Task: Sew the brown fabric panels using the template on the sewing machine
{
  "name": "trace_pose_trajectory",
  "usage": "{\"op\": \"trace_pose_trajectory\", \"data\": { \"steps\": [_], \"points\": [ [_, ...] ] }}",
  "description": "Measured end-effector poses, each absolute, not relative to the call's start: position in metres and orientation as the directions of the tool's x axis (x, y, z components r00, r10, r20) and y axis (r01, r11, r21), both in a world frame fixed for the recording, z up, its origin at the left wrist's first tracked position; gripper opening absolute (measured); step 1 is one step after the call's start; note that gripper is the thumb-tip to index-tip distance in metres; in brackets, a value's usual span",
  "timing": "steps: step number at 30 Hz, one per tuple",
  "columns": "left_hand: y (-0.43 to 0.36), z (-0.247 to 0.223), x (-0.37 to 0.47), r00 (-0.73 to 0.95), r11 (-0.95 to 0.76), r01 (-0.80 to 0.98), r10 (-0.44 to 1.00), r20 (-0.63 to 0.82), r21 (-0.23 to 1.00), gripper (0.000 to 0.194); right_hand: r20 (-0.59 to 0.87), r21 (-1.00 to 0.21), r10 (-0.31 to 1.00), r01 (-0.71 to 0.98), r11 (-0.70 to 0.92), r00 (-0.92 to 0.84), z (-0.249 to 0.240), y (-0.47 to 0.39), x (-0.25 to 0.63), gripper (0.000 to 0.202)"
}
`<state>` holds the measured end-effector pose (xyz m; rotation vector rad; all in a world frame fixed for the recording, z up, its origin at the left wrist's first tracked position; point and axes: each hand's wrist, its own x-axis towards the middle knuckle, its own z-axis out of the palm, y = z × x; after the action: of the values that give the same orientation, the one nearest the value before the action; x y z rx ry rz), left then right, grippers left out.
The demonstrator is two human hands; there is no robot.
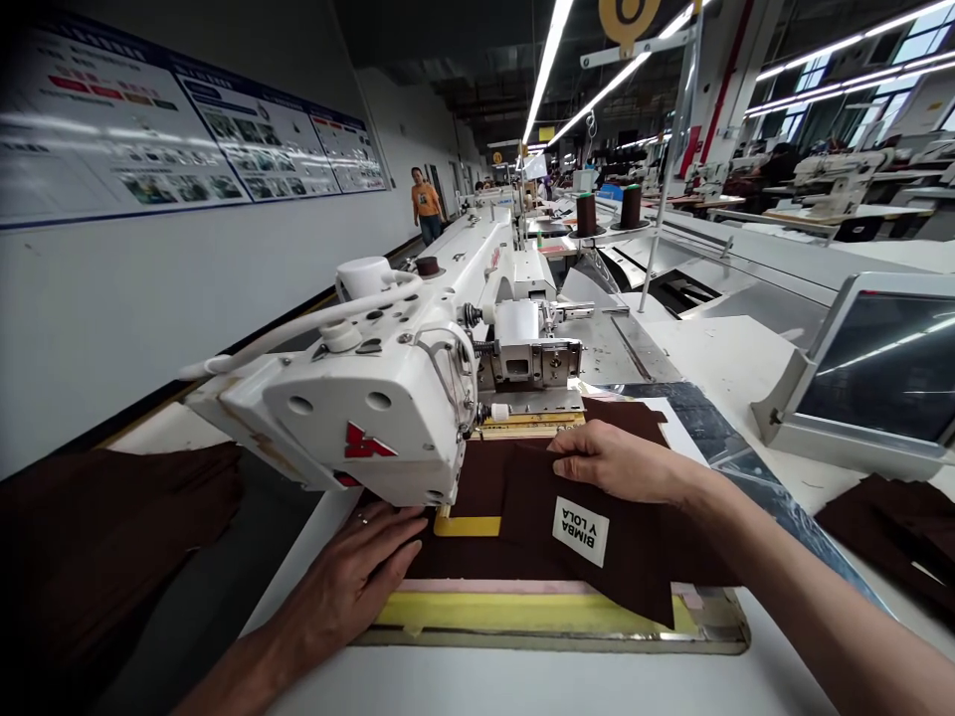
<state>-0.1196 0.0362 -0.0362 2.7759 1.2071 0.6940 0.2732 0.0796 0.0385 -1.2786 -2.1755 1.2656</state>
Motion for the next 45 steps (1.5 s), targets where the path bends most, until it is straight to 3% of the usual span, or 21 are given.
{"op": "trace_pose_trajectory", "data": {
  "steps": [6,17,29,45],
  "points": [
    [0.031,-0.031,-0.112,0.631,-0.715,0.670,0.691,0.353,0.202,0.031,-0.141,-0.884,0.802,0.438,0.162,-0.580,0.038,0.097,0.268,0.032],
    [0.033,-0.033,-0.117,0.640,-0.718,0.666,0.689,0.339,0.203,0.031,-0.154,-0.855,0.799,0.484,0.187,-0.581,0.022,0.130,0.263,0.022],
    [0.028,-0.025,-0.108,0.669,-0.757,0.596,0.653,0.355,0.269,0.032,-0.165,-0.844,0.800,0.502,0.188,-0.576,0.018,0.135,0.265,0.025],
    [0.028,-0.024,-0.108,0.680,-0.767,0.587,0.641,0.356,0.258,0.028,-0.149,-0.790,0.783,0.549,0.273,-0.604,0.013,0.152,0.244,0.026]
  ]
}}
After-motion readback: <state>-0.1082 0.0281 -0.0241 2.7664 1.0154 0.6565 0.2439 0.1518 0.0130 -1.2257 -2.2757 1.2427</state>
